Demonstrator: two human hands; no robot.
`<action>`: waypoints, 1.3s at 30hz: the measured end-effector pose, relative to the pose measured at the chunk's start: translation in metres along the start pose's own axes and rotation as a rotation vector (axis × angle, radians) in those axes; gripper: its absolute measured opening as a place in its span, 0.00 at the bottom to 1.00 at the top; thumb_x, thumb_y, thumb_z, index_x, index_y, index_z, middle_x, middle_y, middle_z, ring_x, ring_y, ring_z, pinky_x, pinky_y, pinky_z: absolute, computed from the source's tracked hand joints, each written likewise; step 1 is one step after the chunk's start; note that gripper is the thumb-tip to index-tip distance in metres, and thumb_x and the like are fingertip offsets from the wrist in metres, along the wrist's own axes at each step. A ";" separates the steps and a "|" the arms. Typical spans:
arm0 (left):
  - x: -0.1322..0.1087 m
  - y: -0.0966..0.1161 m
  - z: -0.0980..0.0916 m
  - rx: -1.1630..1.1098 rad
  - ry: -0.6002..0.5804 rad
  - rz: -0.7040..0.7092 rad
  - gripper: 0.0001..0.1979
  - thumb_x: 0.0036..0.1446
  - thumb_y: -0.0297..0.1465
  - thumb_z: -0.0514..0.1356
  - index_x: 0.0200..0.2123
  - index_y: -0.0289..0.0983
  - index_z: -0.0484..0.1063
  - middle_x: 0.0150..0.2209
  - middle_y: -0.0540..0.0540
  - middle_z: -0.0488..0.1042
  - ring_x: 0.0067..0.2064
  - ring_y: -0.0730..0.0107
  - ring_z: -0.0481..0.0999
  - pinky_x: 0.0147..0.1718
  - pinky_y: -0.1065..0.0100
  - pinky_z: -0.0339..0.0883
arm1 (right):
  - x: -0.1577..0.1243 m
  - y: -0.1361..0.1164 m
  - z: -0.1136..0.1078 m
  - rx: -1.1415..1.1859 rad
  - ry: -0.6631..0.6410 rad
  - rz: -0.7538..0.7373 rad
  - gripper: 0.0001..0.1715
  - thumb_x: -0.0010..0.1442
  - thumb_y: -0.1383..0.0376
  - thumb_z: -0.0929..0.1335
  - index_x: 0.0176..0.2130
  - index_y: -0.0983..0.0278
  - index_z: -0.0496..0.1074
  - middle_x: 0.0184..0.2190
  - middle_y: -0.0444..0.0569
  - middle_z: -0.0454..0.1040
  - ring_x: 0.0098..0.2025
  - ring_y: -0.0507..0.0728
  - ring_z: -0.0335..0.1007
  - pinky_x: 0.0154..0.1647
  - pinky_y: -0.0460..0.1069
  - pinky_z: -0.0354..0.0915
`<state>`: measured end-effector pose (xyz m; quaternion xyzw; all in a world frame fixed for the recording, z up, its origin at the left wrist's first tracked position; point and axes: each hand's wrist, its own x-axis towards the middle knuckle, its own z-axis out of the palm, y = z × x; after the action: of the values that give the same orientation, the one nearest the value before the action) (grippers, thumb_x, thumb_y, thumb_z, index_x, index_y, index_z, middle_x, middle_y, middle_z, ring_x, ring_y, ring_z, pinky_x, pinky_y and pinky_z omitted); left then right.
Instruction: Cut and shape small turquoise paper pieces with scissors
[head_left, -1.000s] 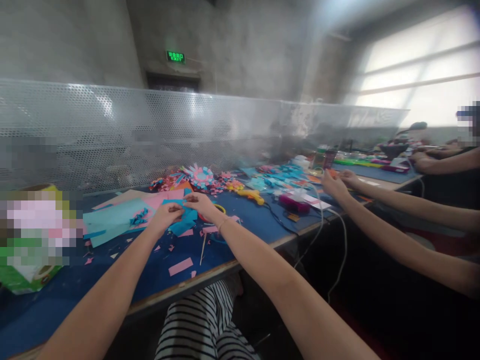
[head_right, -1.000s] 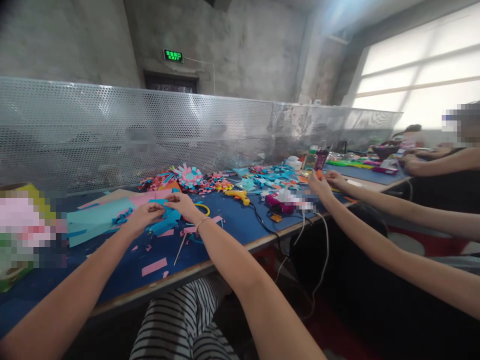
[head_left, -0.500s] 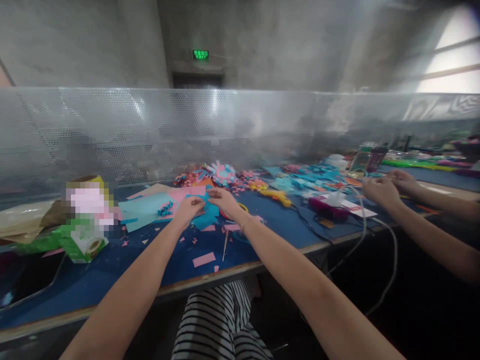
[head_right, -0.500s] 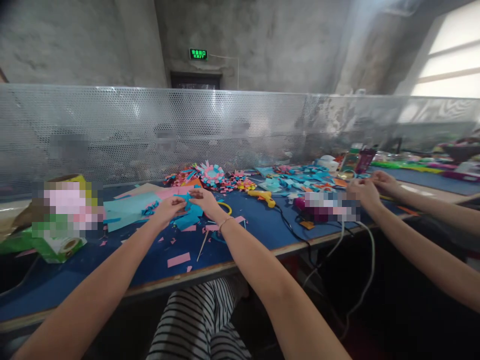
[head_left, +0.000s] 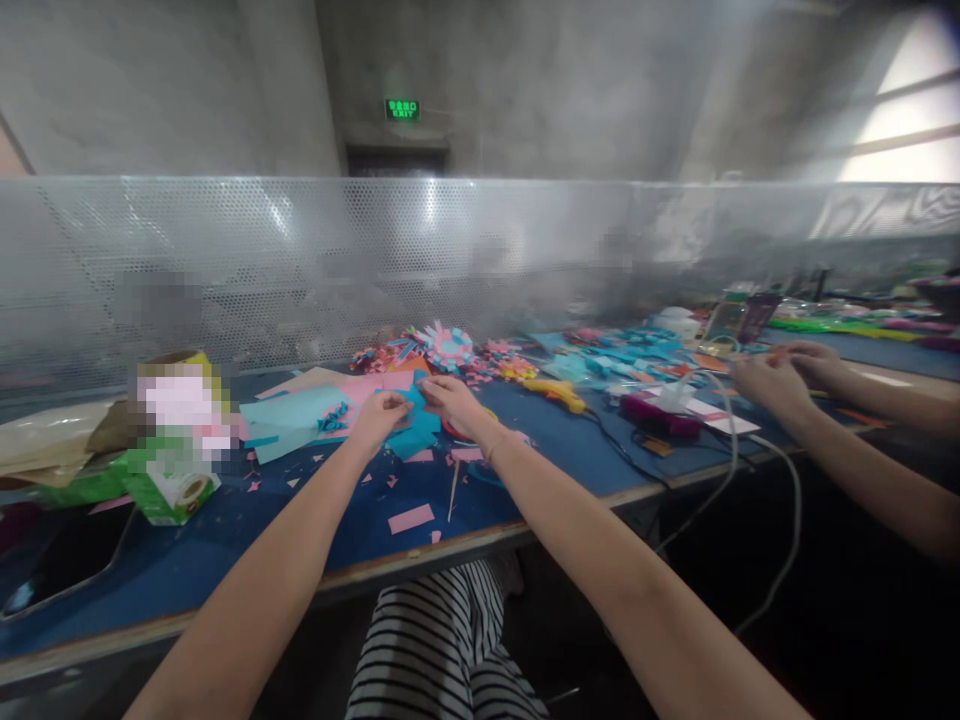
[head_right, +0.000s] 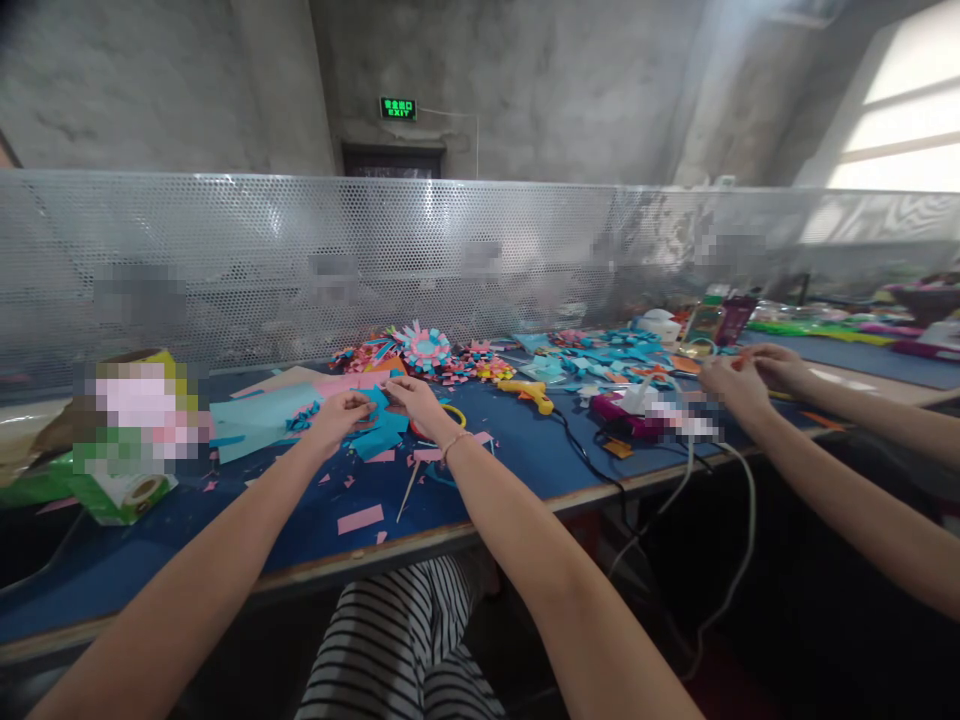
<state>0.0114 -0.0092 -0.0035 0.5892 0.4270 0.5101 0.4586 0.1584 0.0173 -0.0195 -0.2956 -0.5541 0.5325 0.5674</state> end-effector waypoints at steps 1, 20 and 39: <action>0.000 0.000 0.000 0.017 0.007 0.008 0.15 0.32 0.35 0.67 0.21 0.33 0.66 0.18 0.53 0.65 0.23 0.75 0.68 0.29 0.66 0.69 | 0.000 0.001 0.000 -0.020 -0.014 -0.006 0.20 0.40 0.58 0.71 0.34 0.65 0.70 0.28 0.44 0.70 0.30 0.49 0.66 0.34 0.47 0.65; -0.001 0.003 0.000 -0.009 0.003 -0.049 0.15 0.30 0.31 0.68 0.22 0.32 0.67 0.17 0.51 0.68 0.21 0.74 0.71 0.28 0.67 0.68 | 0.002 -0.001 -0.001 -0.143 0.048 -0.065 0.16 0.38 0.71 0.69 0.33 0.66 0.71 0.27 0.46 0.73 0.31 0.51 0.69 0.35 0.49 0.67; 0.011 -0.006 -0.010 0.231 0.075 0.170 0.12 0.35 0.36 0.64 0.23 0.33 0.71 0.20 0.48 0.71 0.23 0.71 0.70 0.22 0.70 0.65 | -0.001 -0.004 0.002 -0.323 -0.069 -0.095 0.14 0.40 0.73 0.67 0.32 0.67 0.72 0.27 0.47 0.74 0.31 0.52 0.70 0.35 0.49 0.67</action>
<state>0.0028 0.0041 -0.0060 0.6526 0.4482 0.5164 0.3266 0.1576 0.0147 -0.0156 -0.3380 -0.6649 0.4190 0.5178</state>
